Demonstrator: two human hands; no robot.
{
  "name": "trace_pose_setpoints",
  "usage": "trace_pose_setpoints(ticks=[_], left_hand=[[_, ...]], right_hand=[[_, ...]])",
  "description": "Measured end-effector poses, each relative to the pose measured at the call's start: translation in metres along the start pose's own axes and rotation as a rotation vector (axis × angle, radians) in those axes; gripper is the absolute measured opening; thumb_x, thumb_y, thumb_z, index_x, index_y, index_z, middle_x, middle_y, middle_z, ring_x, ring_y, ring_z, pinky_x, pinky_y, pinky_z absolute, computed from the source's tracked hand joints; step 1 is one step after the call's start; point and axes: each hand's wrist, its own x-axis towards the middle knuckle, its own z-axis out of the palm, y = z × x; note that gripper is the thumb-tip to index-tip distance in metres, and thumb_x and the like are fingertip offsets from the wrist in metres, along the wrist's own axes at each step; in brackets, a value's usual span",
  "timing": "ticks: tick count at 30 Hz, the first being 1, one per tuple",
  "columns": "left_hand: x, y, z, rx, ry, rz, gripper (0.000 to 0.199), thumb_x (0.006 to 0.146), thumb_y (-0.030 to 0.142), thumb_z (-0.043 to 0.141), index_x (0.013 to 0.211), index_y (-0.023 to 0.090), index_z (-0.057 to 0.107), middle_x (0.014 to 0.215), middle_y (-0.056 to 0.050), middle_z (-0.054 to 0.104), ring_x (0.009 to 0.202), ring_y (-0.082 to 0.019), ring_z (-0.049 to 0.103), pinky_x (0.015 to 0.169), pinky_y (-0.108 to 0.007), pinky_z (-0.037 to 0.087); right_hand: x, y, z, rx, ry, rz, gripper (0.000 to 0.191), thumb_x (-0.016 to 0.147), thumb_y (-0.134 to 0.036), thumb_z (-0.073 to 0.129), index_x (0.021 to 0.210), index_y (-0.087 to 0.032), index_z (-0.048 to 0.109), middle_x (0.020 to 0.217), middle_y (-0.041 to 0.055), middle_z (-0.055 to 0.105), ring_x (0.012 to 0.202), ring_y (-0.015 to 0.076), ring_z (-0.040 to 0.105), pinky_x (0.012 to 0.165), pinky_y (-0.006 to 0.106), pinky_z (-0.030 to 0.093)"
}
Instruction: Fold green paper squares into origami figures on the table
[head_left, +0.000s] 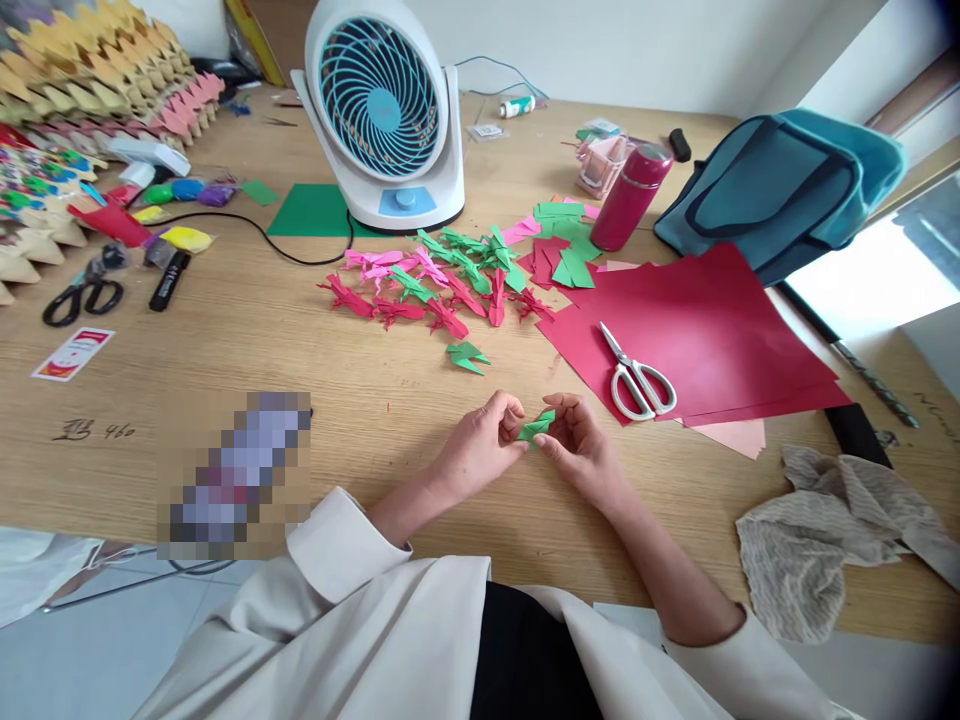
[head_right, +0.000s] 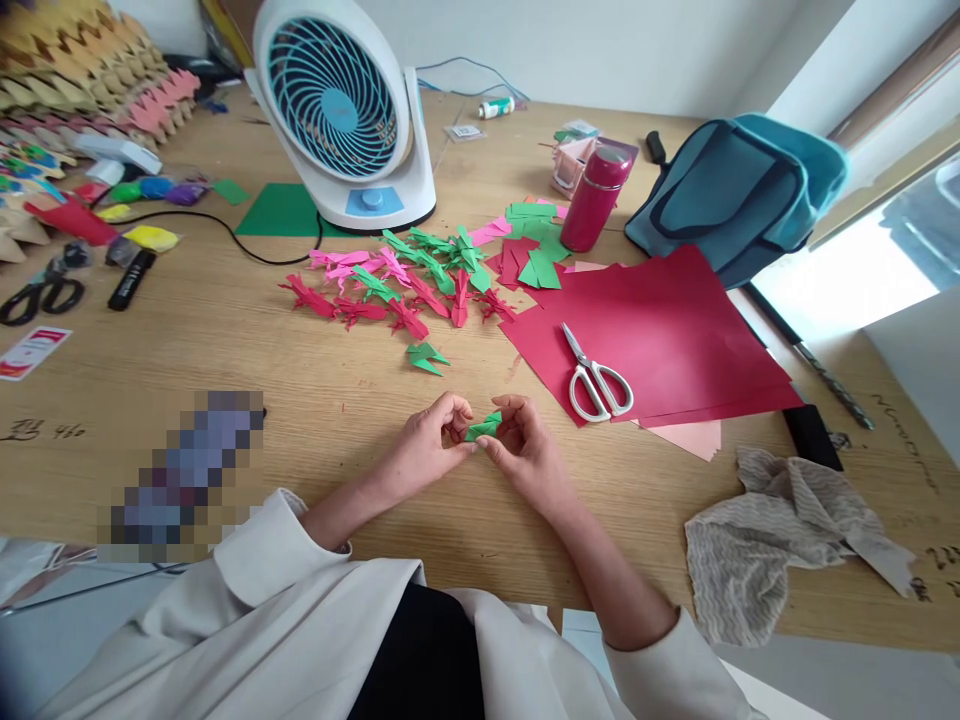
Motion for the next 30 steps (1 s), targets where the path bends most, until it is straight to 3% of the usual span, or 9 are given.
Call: trace_pose_setpoints(ticks=[6, 11, 19, 30], left_hand=[[0.0001, 0.0045, -0.0007, -0.066, -0.052, 0.008, 0.02, 0.077, 0.013, 0.069, 0.087, 0.02, 0.053, 0.075, 0.006, 0.061, 0.068, -0.009, 0.057, 0.065, -0.02, 0.044], [-0.0004, 0.0053, -0.0012, -0.083, -0.057, 0.094, 0.012, 0.079, 0.01, 0.063, 0.078, 0.018, 0.055, 0.074, 0.004, 0.059, 0.071, -0.009, 0.055, 0.067, -0.02, 0.042], [-0.001, 0.0034, -0.0011, -0.05, 0.036, 0.217, 0.013, 0.09, 0.019, 0.058, 0.078, 0.017, 0.058, 0.076, 0.001, 0.061, 0.074, -0.012, 0.056, 0.072, -0.023, 0.043], [-0.0009, -0.0002, -0.0015, -0.045, 0.081, 0.299, 0.019, 0.09, 0.016, 0.06, 0.072, 0.017, 0.053, 0.074, 0.0, 0.053, 0.073, -0.012, 0.051, 0.068, -0.024, 0.04]], right_hand=[[0.0016, -0.0019, -0.0015, 0.168, -0.047, 0.114, 0.034, 0.078, -0.04, 0.079, 0.1, -0.024, 0.057, 0.081, -0.0017, 0.057, 0.071, 0.0125, 0.053, 0.065, 0.026, 0.044], [0.0023, -0.0008, -0.0054, 0.111, -0.08, 0.131, 0.028, 0.081, -0.043, 0.076, 0.079, -0.021, 0.059, 0.071, -0.0019, 0.054, 0.066, 0.0125, 0.047, 0.061, 0.027, 0.038], [0.0009, -0.0057, -0.0046, 0.063, -0.085, 0.123, 0.025, 0.079, -0.038, 0.077, 0.078, -0.02, 0.059, 0.071, -0.0022, 0.053, 0.067, 0.0125, 0.047, 0.062, 0.027, 0.038], [0.0001, -0.0087, -0.0033, 0.015, -0.117, 0.119, 0.018, 0.081, -0.032, 0.073, 0.08, -0.019, 0.06, 0.073, -0.0019, 0.054, 0.067, 0.0122, 0.048, 0.062, 0.026, 0.038]])
